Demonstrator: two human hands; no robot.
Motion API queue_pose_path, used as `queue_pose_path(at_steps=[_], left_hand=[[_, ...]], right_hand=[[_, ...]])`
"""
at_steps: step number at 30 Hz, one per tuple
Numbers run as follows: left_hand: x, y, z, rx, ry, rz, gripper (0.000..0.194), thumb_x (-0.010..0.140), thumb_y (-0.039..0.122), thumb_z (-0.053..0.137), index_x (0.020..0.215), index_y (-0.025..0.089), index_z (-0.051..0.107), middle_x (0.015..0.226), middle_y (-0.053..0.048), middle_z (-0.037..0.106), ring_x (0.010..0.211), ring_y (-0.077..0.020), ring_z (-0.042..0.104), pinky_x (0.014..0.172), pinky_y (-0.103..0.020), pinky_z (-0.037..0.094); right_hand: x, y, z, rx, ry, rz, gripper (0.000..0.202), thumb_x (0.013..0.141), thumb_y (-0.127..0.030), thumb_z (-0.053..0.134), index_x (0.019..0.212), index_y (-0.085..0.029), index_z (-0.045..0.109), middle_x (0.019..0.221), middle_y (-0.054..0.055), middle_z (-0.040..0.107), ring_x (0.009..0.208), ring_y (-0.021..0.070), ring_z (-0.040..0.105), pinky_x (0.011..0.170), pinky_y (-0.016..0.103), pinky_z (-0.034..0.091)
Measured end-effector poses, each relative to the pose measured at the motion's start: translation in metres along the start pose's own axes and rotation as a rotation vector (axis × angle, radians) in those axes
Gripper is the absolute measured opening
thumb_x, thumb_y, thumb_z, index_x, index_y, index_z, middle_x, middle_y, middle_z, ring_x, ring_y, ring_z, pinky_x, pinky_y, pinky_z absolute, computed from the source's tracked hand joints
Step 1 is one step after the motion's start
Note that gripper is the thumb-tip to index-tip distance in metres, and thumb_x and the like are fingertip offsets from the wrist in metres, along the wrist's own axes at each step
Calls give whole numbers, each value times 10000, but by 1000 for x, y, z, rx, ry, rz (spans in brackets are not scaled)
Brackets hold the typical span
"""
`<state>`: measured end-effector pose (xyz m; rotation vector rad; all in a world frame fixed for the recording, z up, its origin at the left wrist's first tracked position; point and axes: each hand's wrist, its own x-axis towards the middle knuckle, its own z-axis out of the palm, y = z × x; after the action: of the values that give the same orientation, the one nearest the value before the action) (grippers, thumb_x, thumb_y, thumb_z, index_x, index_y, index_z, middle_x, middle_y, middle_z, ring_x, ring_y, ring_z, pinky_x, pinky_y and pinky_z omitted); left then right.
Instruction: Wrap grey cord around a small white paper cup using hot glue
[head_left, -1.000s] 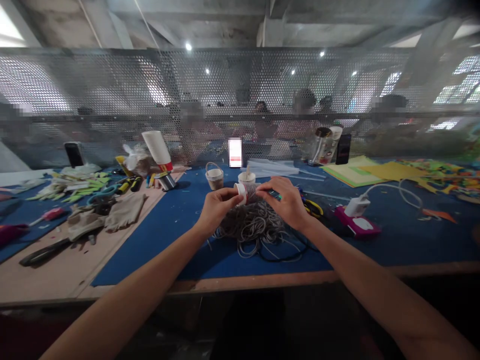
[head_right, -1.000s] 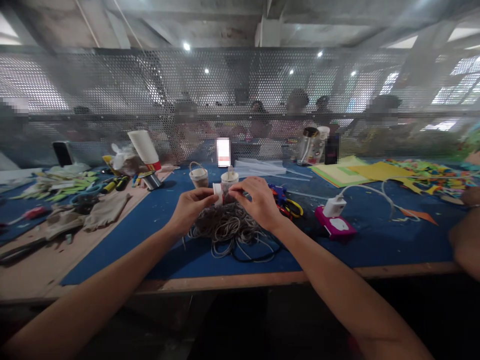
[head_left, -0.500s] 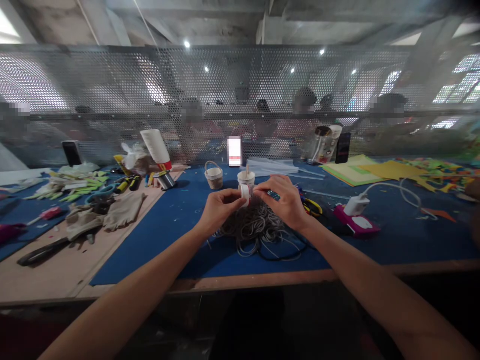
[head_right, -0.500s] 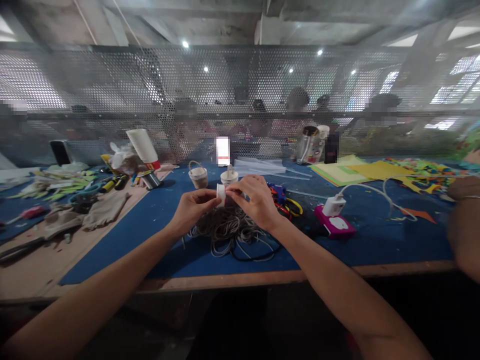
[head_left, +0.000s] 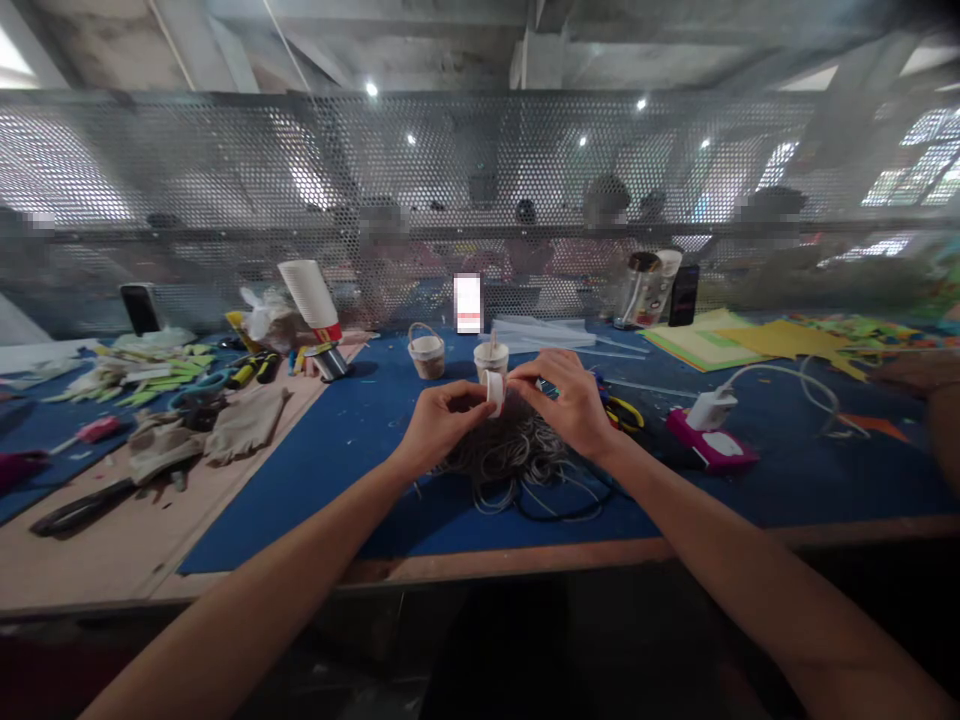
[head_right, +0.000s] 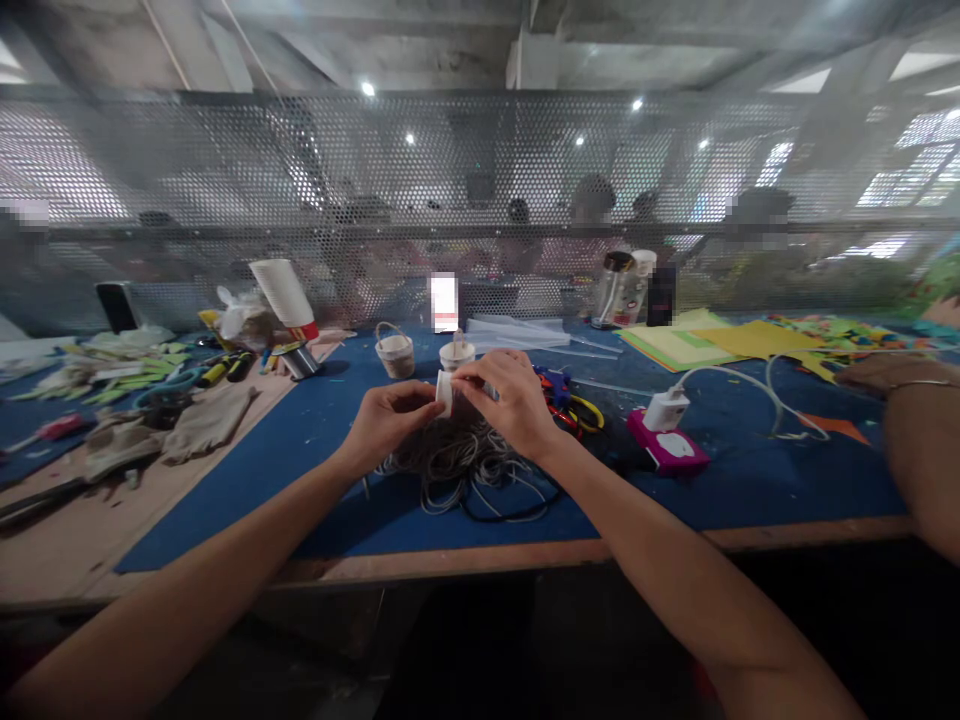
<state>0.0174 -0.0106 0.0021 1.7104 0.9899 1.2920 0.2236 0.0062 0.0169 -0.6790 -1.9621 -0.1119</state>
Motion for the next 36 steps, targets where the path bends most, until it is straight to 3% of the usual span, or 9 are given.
queue_pose_path(at_steps=[36], left_hand=[[-2,4,-1,157,-58,94,116,785,244,696,840,150,738,790,-39,722,690,-134,586,650,-261,444]], right_hand=[[2,1,-2,-6,-17,142,50,916,-275,648,878,-255,673,821,-15,694,821,172,636,894,377,416]])
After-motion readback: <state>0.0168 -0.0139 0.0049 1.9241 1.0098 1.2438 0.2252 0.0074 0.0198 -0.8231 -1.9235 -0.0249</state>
